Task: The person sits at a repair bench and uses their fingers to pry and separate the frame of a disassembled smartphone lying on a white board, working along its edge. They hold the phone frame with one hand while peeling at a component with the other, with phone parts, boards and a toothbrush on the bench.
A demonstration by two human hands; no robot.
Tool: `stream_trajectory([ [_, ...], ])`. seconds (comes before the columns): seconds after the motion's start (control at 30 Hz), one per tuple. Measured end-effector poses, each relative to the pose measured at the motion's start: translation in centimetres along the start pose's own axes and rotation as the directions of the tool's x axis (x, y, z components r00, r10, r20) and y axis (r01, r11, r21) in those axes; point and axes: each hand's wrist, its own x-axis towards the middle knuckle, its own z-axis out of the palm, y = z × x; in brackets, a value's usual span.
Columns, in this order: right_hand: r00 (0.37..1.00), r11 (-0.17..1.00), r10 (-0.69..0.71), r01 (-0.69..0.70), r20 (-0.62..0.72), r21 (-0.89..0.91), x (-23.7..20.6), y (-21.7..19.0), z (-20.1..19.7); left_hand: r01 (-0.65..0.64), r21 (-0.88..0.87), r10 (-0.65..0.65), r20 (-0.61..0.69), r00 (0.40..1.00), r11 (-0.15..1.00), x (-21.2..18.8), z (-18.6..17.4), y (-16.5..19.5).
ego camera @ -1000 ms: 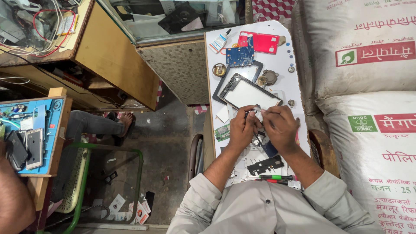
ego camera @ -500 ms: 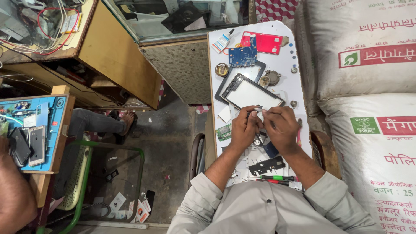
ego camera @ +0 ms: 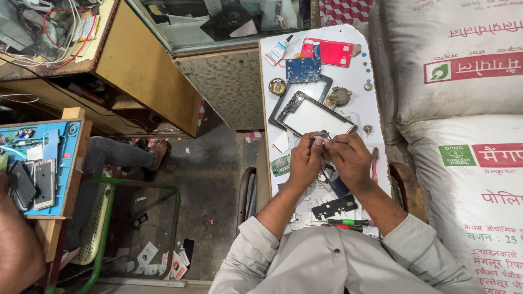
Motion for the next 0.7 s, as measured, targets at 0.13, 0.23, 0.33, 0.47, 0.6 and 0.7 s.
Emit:
stream_trajectory([
  [0.13,1.0,1.0,0.003,-0.003,0.012,0.029,-0.03,0.01,-0.15,-0.022,-0.017,0.022,-0.005,1.0,1.0,-0.05,0.06,-0.12],
  [0.23,1.0,1.0,0.009,-0.009,0.001,0.005,0.07,-0.04,-0.11,-0.02,-0.03,0.02,-0.007,1.0,0.999,-0.03,0.17,-0.32],
  [0.33,1.0,1.0,-0.017,0.017,-0.007,0.009,0.26,-0.1,-0.03,-0.025,-0.015,0.024,-0.026,0.999,1.0,-0.02,0.28,-0.54],
  [0.47,0.997,0.997,-0.079,0.079,0.004,0.004,0.47,-0.13,-0.02,-0.012,0.004,0.013,-0.026,1.0,1.0,0.11,0.37,-0.67],
  [0.6,0.999,0.999,-0.043,0.044,0.007,-0.013,0.4,-0.28,-0.03,-0.012,-0.007,0.012,-0.027,1.0,1.0,0.09,0.36,-0.52],
  [0.7,1.0,1.0,-0.021,0.021,0.0,-0.023,0.38,-0.3,-0.07,-0.001,-0.024,0.001,-0.019,1.0,1.0,0.13,0.34,-0.32],
])
